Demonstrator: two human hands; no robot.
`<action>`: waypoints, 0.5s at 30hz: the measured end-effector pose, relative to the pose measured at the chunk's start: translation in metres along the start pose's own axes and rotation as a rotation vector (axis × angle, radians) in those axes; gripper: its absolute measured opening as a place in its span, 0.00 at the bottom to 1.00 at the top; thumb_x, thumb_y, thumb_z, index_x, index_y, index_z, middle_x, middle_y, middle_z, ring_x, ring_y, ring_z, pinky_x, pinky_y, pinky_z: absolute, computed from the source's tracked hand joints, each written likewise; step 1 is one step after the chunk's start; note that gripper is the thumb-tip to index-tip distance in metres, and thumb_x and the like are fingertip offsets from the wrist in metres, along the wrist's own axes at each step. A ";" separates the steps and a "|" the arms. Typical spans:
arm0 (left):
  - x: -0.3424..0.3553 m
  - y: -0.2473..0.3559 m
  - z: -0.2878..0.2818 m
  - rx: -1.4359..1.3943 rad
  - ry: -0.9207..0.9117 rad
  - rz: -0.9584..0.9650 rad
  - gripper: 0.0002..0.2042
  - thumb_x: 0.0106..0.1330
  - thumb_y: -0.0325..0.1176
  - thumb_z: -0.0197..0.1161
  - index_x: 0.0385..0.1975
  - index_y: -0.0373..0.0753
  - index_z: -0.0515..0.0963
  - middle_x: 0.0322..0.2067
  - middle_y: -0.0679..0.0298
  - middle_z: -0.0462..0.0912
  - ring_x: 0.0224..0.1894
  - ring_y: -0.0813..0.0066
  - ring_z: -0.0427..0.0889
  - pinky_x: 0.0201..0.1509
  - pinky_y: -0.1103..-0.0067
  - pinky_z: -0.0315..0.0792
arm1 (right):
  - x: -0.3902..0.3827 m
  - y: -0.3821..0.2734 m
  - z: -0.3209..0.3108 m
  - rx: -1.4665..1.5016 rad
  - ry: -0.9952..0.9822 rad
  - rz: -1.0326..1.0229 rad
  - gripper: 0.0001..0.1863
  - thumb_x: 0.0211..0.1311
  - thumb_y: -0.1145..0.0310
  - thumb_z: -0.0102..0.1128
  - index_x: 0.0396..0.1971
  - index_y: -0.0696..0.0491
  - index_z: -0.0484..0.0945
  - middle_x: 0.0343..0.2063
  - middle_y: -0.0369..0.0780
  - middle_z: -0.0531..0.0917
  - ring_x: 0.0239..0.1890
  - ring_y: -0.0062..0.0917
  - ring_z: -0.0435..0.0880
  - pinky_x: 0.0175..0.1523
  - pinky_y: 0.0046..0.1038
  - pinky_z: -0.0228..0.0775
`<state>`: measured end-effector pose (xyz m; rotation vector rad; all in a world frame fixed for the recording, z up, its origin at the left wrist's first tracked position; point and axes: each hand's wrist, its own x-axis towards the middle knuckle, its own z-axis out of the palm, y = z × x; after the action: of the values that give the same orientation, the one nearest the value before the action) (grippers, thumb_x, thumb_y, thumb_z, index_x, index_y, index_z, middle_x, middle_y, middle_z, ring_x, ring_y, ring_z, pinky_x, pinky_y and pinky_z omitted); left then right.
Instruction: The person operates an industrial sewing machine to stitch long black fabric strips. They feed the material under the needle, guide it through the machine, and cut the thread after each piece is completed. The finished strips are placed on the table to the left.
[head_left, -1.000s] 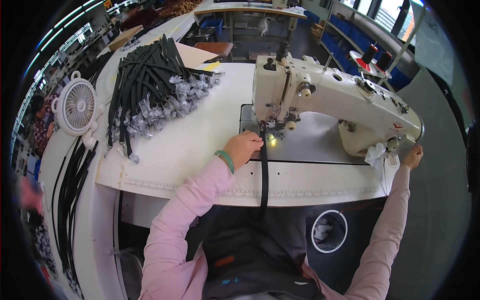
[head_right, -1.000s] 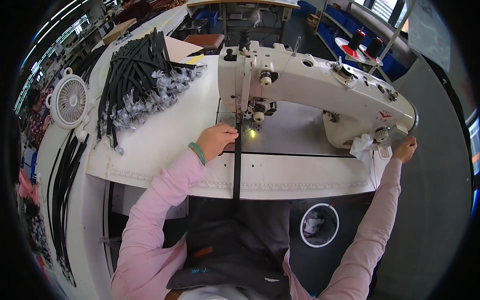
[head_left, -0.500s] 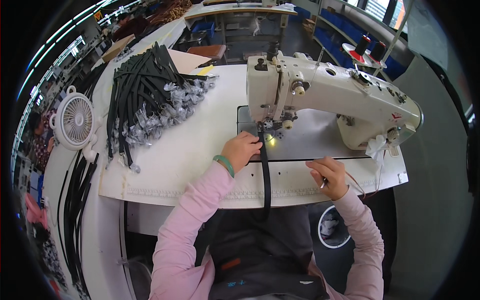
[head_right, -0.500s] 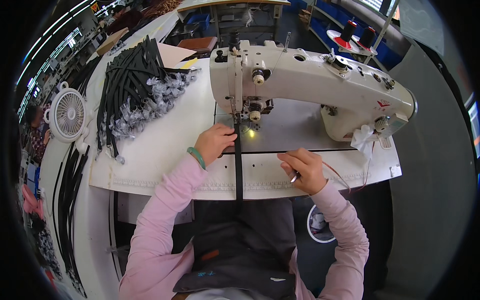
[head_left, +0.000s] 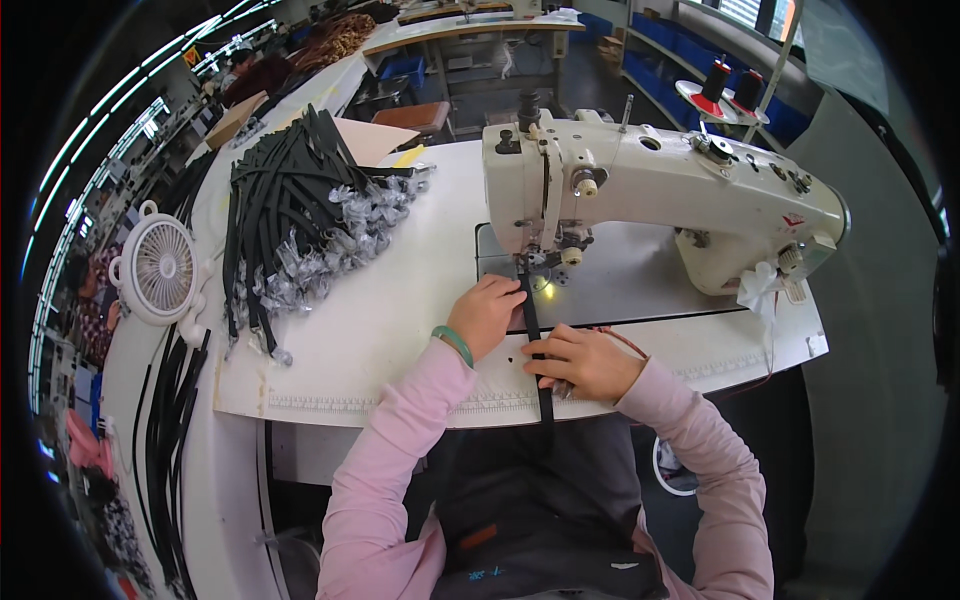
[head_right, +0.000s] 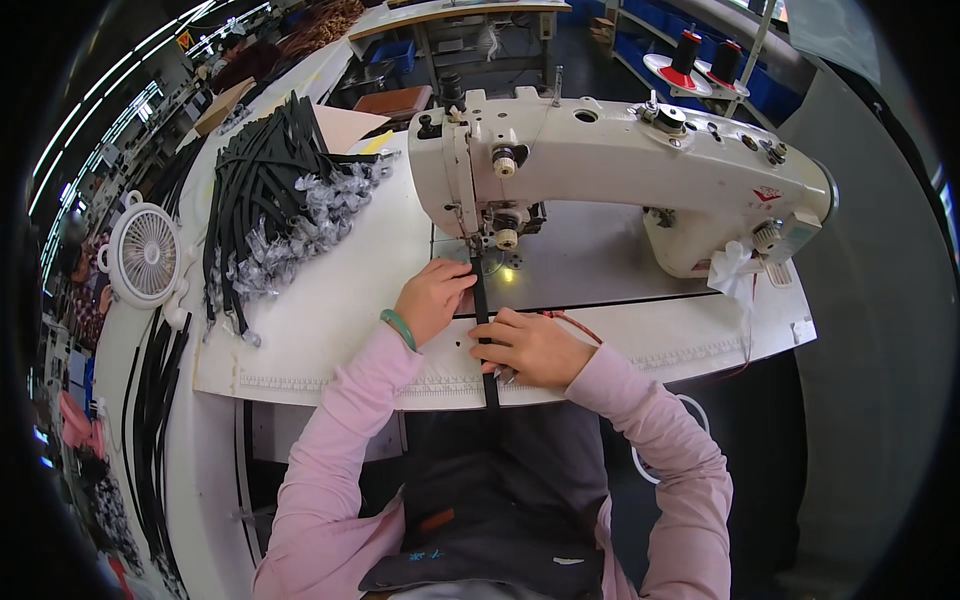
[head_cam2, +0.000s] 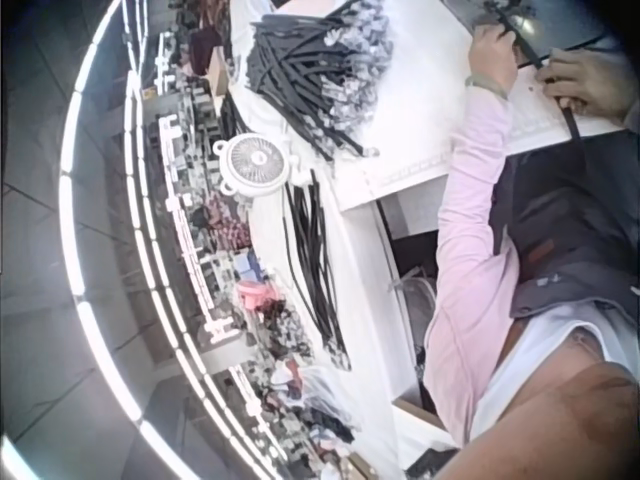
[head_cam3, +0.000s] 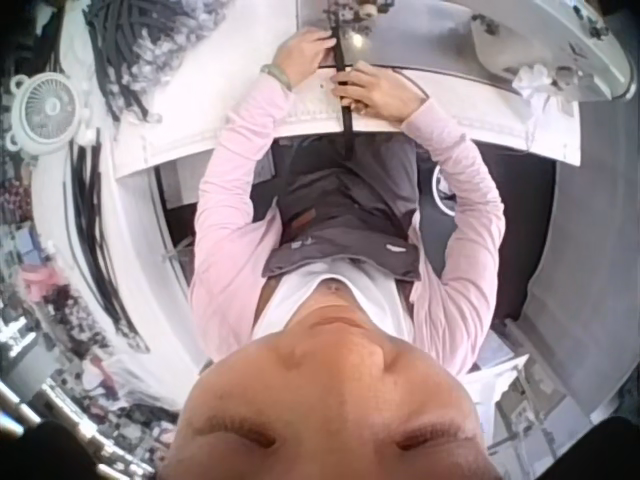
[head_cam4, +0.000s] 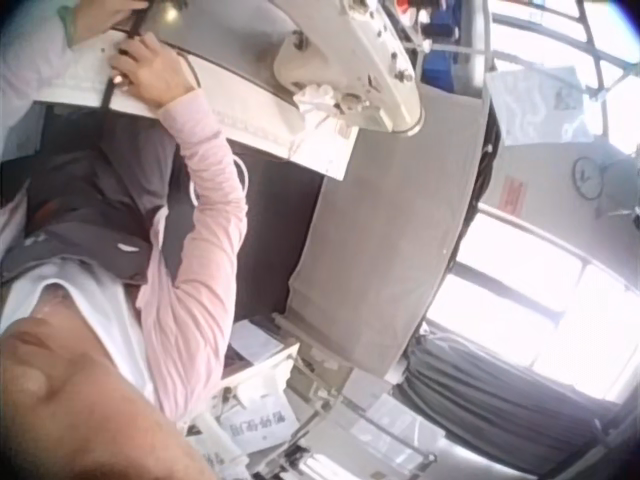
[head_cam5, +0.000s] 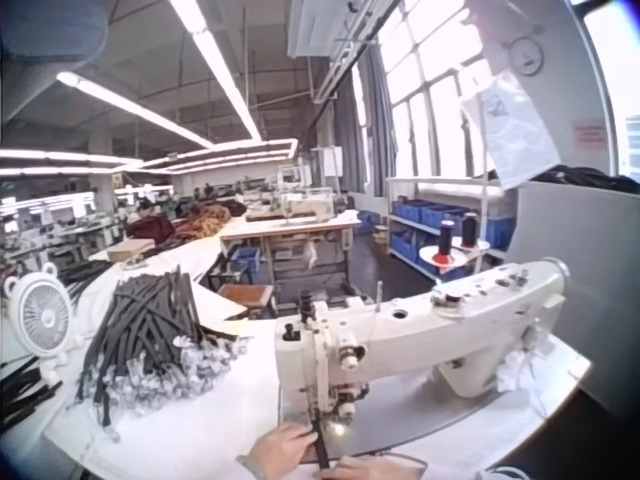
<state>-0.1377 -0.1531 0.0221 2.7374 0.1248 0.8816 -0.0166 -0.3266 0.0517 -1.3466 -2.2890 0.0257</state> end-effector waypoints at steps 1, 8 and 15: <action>-0.001 -0.001 0.002 -0.033 -0.006 -0.016 0.10 0.49 0.22 0.57 0.32 0.35 0.79 0.37 0.60 0.78 0.44 0.65 0.73 0.47 0.76 0.70 | 0.000 0.000 0.001 0.016 0.009 0.003 0.21 0.39 0.70 0.64 0.38 0.52 0.74 0.43 0.35 0.73 0.38 0.28 0.71 0.40 0.27 0.69; 0.018 -0.044 0.002 -0.264 -0.191 -0.107 0.17 0.45 0.16 0.47 0.32 0.37 0.79 0.40 0.61 0.79 0.46 0.63 0.73 0.51 0.73 0.69 | 0.002 -0.003 -0.007 0.005 -0.050 0.052 0.23 0.36 0.74 0.64 0.39 0.53 0.73 0.44 0.35 0.74 0.37 0.28 0.70 0.38 0.26 0.70; 0.090 -0.095 0.029 0.227 -0.167 -0.462 0.28 0.51 0.43 0.55 0.53 0.41 0.65 0.56 0.57 0.62 0.62 0.56 0.53 0.61 0.57 0.49 | 0.012 -0.011 -0.022 0.110 0.029 0.247 0.21 0.42 0.68 0.65 0.41 0.54 0.74 0.45 0.39 0.74 0.38 0.32 0.71 0.42 0.31 0.61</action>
<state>-0.0477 -0.0543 0.0236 2.7840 0.8306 0.5341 -0.0214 -0.3278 0.0789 -1.5517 -2.0526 0.2088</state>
